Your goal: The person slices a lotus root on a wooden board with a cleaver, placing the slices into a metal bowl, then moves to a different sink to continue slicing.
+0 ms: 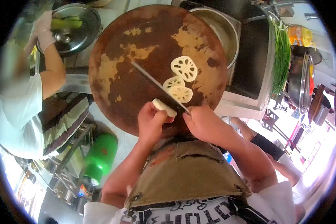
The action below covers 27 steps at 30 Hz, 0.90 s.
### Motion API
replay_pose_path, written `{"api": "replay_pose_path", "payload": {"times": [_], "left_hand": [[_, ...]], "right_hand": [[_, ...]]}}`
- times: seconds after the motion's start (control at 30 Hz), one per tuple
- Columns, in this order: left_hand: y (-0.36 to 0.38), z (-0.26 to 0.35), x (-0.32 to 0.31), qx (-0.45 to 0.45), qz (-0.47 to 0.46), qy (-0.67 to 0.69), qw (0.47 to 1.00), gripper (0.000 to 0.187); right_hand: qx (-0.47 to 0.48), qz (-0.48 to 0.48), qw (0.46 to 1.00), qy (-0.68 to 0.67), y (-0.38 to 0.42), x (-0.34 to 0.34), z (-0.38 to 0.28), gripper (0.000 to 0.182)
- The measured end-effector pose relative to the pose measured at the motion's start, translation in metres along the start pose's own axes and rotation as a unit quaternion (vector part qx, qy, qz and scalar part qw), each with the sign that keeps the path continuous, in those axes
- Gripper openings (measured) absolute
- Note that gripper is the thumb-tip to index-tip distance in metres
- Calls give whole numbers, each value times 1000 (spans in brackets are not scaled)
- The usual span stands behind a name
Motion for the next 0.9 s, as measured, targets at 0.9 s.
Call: {"api": "replay_pose_path", "payload": {"times": [0.9], "left_hand": [[-154,163,-268,-388,131,-750,519,40]], "right_hand": [[-38,15,932,-359,-75,256,159,23]]}}
Point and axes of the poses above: each hand's wrist, its own y-axis away from the middle knuckle, its own x-axis out of the back of the hand, z = x × y, the point moved 6 cm from there along -y, towards the middle knuckle, and after that the axes turned 10 degrees about -y, right-handed, at the moved point
